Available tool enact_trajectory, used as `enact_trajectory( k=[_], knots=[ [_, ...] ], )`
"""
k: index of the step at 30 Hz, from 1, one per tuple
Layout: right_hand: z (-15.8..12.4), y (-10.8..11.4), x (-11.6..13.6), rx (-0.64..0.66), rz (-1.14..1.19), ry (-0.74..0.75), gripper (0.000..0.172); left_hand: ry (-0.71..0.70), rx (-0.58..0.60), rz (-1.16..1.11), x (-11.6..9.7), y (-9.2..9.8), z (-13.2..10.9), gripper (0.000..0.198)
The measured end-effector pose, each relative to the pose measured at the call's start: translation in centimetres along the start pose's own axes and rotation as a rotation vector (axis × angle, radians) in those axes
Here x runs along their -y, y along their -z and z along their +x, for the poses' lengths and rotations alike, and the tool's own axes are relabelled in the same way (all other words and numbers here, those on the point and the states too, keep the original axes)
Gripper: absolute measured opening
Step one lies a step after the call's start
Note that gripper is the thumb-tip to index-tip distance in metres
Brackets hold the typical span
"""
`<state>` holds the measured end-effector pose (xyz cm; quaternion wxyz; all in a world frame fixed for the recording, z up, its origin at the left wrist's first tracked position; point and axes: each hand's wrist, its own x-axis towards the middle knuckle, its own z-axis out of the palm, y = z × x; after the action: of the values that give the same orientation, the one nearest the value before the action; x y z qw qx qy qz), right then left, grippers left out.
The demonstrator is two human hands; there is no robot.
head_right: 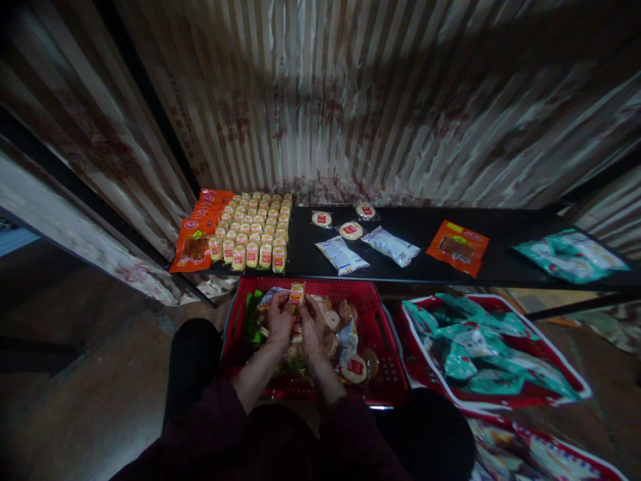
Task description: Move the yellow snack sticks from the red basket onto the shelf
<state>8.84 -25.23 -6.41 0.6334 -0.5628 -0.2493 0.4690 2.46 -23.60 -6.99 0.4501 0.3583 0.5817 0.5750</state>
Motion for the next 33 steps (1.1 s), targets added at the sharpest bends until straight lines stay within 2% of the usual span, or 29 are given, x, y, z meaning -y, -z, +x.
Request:
enact_trajectory(
  k=[7,14,20,33],
  knots=[
    [-0.6,-0.2,1.6,0.041,-0.035,0.046,0.046,-0.001,-0.002,0.083,-0.8,-0.4,-0.3,0.020],
    [-0.8,-0.2,1.5,0.038,-0.076,0.087,0.047,-0.001,-0.003,0.064,-1.7,-0.3,-0.6,0.019],
    [-1.0,-0.1,1.8,0.063,-0.086,0.125,0.046,0.066,-0.003,0.012,-2.4,-0.2,-0.9,0.014],
    [-0.9,-0.1,2.2,0.033,-0.286,0.264,0.037,0.152,0.043,-0.083,-2.2,-0.6,-1.3,0.017]
  ],
)
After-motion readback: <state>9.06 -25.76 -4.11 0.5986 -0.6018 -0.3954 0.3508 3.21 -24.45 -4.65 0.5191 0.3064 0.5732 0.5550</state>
